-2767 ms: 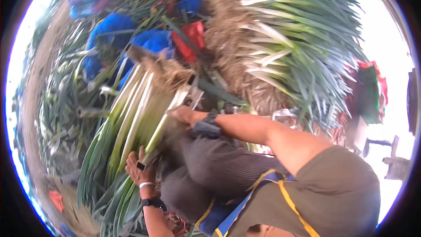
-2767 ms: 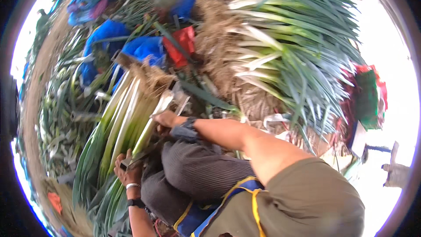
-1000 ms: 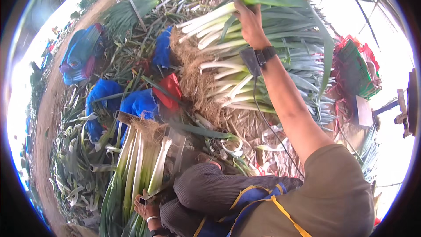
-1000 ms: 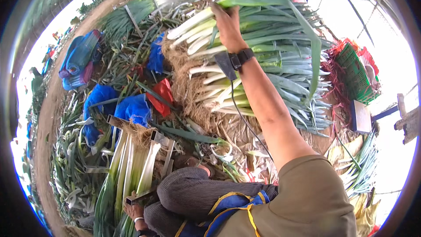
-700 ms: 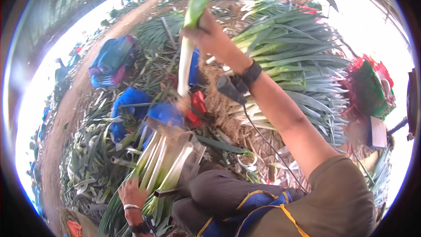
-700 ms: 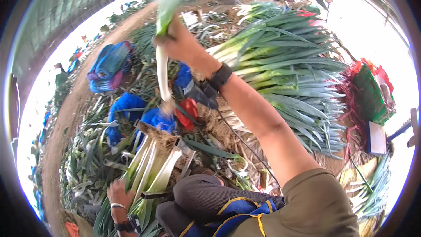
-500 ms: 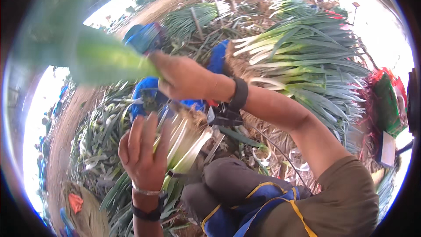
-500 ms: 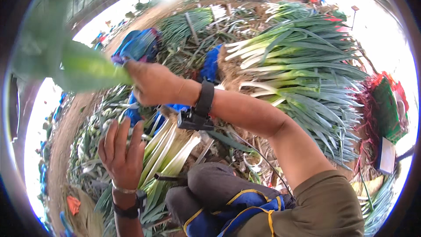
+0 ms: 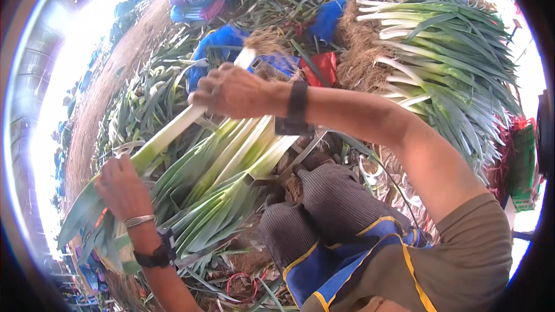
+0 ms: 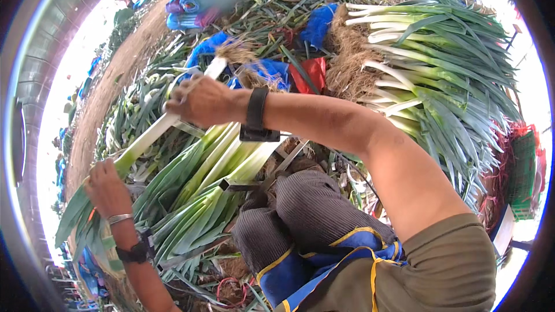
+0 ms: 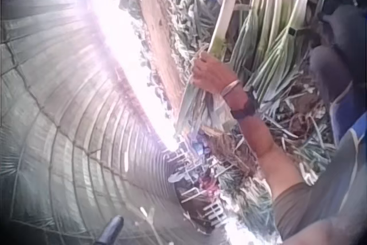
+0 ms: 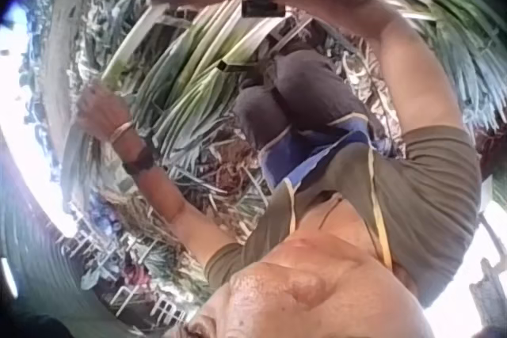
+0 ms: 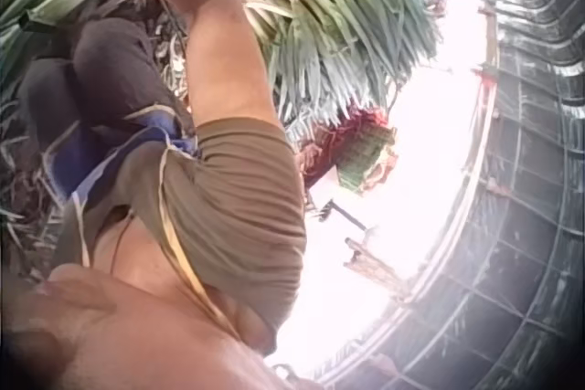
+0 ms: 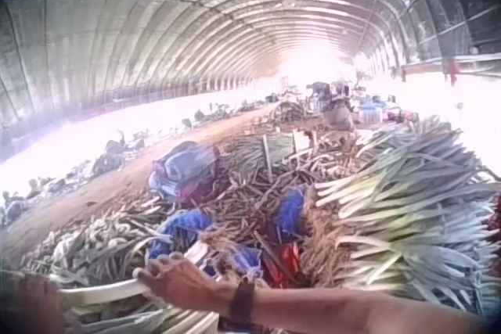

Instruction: The person sorts, trims, and organizes leeks into a metal guide at an agricultural processing facility.

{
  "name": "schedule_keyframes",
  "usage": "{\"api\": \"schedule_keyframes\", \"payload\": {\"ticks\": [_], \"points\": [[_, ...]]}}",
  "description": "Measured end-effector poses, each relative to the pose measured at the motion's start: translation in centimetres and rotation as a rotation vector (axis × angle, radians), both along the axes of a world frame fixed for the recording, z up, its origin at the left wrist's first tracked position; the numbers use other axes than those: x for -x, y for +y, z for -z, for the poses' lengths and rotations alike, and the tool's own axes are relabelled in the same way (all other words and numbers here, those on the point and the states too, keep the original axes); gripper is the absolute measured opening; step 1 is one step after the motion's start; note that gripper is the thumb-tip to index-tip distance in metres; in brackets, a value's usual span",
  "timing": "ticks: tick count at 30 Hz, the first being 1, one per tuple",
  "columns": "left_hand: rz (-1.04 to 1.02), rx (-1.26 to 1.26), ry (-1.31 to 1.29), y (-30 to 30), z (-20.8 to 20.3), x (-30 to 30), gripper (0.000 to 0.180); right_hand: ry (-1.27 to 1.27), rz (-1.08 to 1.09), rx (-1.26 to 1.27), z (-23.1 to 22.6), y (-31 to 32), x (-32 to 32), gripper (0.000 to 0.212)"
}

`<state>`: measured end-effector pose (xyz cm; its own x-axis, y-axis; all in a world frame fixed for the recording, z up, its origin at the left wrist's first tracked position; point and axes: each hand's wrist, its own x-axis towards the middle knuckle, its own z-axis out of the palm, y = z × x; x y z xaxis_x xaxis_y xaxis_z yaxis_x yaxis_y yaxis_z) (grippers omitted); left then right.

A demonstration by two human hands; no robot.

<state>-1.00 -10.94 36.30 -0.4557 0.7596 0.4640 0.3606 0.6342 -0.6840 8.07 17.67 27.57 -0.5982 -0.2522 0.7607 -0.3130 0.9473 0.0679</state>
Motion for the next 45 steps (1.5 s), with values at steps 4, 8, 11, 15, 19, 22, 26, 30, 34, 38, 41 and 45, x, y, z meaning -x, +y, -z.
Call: {"api": "schedule_keyframes", "payload": {"ticks": [4,8,11,15,19,22,26,30,34,38,41,45], "points": [[-0.057,0.064,-0.017,-0.4,4.6,4.4,0.018,-0.107,-0.02,0.022,5.9,1.9,3.6,0.029],[0.039,0.104,-0.192,2.2,13.8,8.5,0.019,-0.305,0.146,-0.047,14.1,4.3,6.0,0.03],[0.052,0.126,-0.365,3.8,20.2,10.8,0.036,-0.375,0.264,-0.126,17.2,5.5,7.0,0.03],[0.108,0.069,-0.496,7.0,24.8,12.1,0.06,-0.543,0.373,-0.117,21.1,8.5,8.6,0.024],[0.137,0.031,-0.553,8.2,26.8,12.7,0.062,-0.587,0.376,-0.134,23.1,9.5,9.1,0.025],[0.148,0.031,-0.621,8.7,27.5,12.6,0.066,-0.614,0.328,-0.083,24.0,10.0,9.2,0.025],[0.129,0.039,-0.69,8.7,27.6,12.9,0.069,-0.694,0.257,0.021,24.3,10.2,9.6,0.029],[0.081,0.036,-0.771,8.6,27.8,12.8,0.063,-0.811,0.209,0.071,24.5,10.3,9.9,0.028],[0.044,0.054,-0.816,9.0,28.0,13.0,0.058,-0.739,0.151,0.145,25.6,10.6,10.0,0.027],[0.166,0.007,-0.722,9.3,28.8,13.5,0.052,-0.922,0.184,0.165,24.4,11.2,10.4,0.031],[0.145,0.016,-0.679,8.9,29.2,13.6,0.059,-0.927,0.158,0.152,23.4,11.1,10.7,0.045],[0.112,0.021,-0.712,7.0,30.3,14.0,0.067,-0.744,0.116,0.281,15.9,10.3,7.0,0.059]]}}
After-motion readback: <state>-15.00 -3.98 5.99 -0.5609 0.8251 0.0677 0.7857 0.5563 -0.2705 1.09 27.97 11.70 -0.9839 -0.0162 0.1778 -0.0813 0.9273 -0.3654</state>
